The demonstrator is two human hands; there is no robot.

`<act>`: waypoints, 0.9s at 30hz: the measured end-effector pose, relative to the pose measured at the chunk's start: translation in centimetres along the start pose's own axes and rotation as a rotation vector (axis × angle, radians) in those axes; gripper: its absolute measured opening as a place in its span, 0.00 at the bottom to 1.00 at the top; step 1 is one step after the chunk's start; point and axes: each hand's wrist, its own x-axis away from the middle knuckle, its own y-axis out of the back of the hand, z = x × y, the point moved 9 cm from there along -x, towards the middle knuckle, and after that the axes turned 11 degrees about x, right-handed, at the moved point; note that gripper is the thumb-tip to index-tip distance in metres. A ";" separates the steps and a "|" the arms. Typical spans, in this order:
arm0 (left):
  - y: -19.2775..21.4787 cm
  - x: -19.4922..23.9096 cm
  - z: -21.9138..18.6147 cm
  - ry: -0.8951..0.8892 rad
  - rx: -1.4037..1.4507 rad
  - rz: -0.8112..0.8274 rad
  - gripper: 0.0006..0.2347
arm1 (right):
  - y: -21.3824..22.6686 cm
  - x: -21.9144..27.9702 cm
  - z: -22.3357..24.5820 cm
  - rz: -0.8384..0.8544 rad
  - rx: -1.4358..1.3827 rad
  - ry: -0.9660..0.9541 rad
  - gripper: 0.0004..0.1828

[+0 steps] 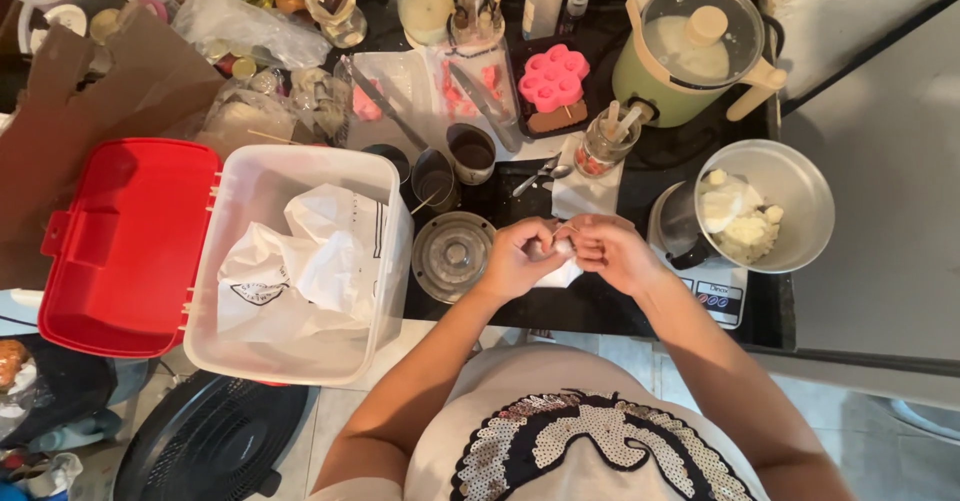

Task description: Measuring wax chunks and additives into a melting pot using a digital scale

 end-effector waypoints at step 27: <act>2.0 -4.1 -24.8 -0.017 -0.126 -0.216 0.02 | -12.5 7.4 13.4 -0.050 0.943 0.722 0.56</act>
